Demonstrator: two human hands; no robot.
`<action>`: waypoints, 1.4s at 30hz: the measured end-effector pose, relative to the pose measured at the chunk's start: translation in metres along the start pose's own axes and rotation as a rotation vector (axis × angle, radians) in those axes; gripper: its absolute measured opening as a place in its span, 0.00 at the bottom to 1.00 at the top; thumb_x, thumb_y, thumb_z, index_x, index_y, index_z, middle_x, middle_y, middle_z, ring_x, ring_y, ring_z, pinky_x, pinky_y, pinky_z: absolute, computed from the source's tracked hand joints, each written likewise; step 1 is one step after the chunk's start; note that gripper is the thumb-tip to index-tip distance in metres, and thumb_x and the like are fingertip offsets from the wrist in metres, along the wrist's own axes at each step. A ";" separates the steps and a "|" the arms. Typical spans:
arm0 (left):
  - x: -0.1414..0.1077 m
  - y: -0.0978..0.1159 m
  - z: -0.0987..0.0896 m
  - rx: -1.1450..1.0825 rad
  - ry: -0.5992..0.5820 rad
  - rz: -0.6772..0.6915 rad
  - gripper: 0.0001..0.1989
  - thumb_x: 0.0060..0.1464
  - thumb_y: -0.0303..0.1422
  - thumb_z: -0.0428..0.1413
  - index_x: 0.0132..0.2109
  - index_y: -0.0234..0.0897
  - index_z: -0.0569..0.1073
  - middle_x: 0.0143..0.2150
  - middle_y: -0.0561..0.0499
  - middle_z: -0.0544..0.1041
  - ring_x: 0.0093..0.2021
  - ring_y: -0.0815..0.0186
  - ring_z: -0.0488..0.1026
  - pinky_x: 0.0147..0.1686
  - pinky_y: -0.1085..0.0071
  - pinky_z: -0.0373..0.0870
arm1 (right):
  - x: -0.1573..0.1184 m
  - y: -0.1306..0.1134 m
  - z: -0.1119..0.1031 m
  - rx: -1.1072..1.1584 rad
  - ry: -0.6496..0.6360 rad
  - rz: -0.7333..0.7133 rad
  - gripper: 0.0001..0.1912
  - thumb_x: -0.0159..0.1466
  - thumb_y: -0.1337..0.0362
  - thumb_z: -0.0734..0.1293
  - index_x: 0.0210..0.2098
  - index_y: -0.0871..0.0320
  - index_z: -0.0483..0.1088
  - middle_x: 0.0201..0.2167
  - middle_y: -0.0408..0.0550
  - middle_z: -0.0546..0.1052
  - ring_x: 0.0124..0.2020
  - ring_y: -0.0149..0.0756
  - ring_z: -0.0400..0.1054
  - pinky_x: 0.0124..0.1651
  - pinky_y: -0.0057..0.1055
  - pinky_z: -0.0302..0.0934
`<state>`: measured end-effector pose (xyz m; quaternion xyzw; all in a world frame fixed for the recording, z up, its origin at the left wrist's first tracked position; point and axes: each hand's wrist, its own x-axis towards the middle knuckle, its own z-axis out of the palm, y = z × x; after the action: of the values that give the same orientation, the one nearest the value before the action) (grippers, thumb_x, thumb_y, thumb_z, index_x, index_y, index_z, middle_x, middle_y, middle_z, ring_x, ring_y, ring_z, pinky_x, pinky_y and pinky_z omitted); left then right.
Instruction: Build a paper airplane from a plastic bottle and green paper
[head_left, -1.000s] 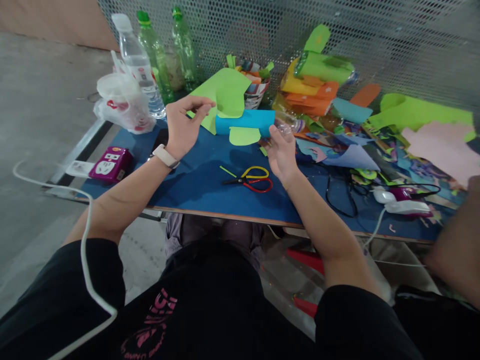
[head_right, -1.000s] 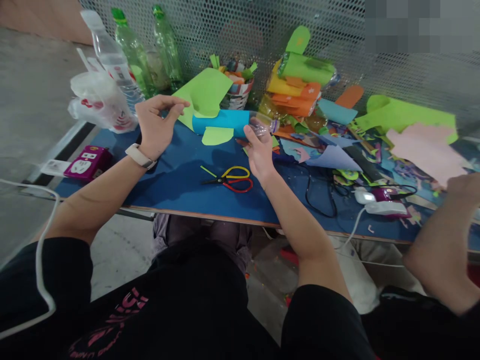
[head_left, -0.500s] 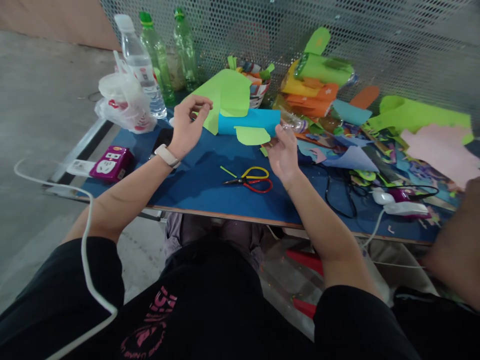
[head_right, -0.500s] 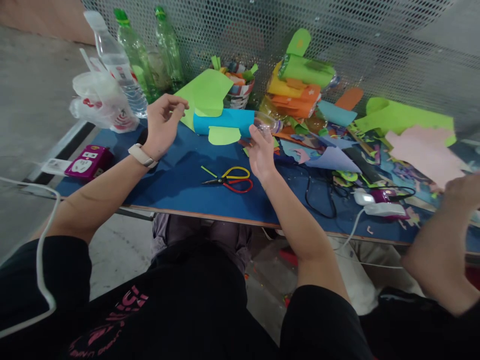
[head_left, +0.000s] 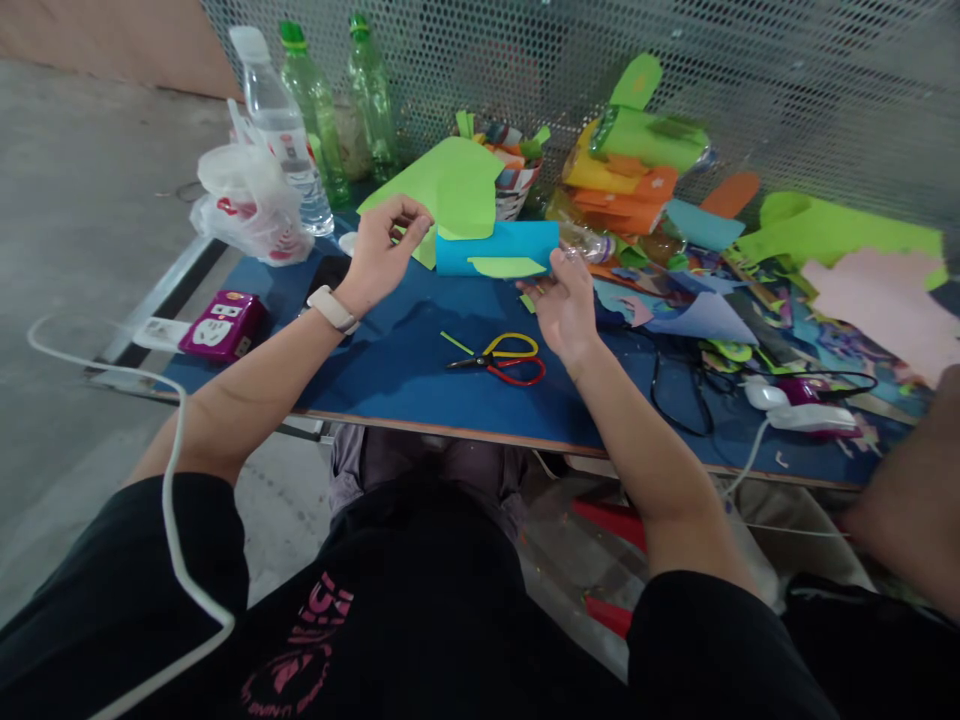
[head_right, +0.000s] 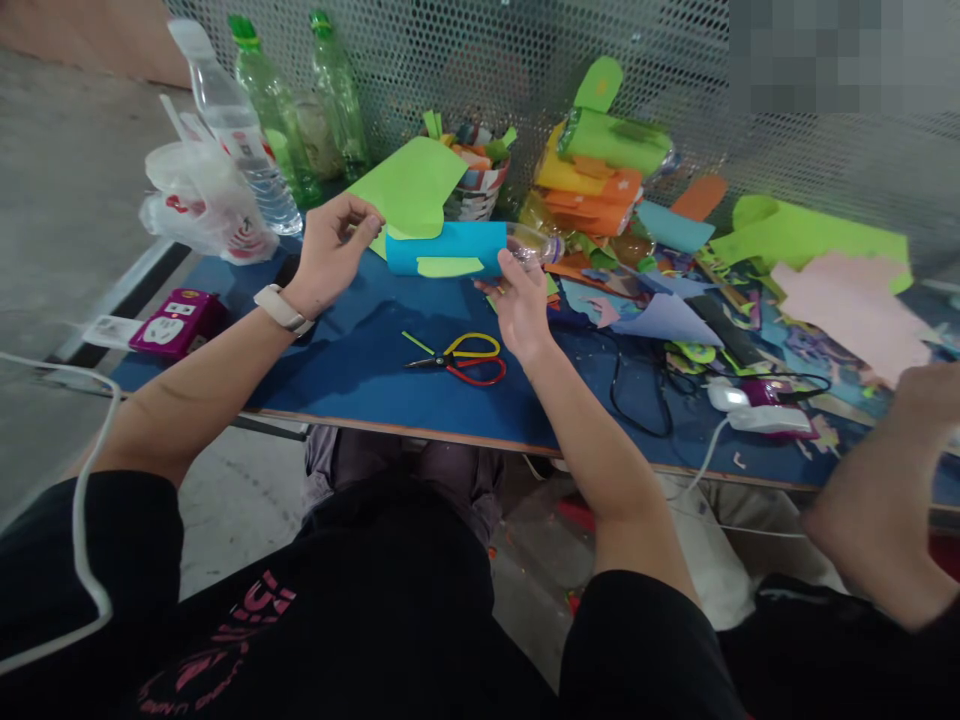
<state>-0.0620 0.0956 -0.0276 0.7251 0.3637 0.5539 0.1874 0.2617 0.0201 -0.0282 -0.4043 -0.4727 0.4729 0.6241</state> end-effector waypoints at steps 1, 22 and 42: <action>0.000 0.003 -0.001 0.010 -0.008 -0.005 0.48 0.71 0.85 0.55 0.50 0.42 0.82 0.44 0.46 0.88 0.43 0.61 0.81 0.40 0.60 0.76 | 0.000 0.000 0.000 -0.002 0.007 0.001 0.43 0.55 0.21 0.89 0.54 0.41 0.82 0.60 0.49 0.90 0.74 0.61 0.83 0.68 0.56 0.89; 0.005 0.005 0.010 -0.351 -0.013 -0.029 0.37 0.68 0.79 0.69 0.47 0.51 0.76 0.41 0.49 0.87 0.40 0.56 0.85 0.41 0.53 0.83 | -0.003 -0.004 0.001 -0.007 0.031 0.008 0.42 0.56 0.21 0.89 0.55 0.39 0.84 0.60 0.46 0.91 0.74 0.62 0.84 0.71 0.58 0.89; -0.067 0.155 0.026 -0.401 -0.826 0.314 0.06 0.82 0.32 0.72 0.50 0.43 0.95 0.49 0.44 0.97 0.47 0.59 0.97 0.51 0.69 0.92 | 0.002 0.000 -0.004 -0.031 0.060 -0.013 0.42 0.54 0.19 0.88 0.53 0.38 0.83 0.58 0.47 0.91 0.70 0.60 0.85 0.69 0.58 0.87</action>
<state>0.0038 -0.0532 0.0235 0.8802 0.0310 0.3004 0.3662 0.2655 0.0219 -0.0286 -0.4248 -0.4638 0.4491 0.6346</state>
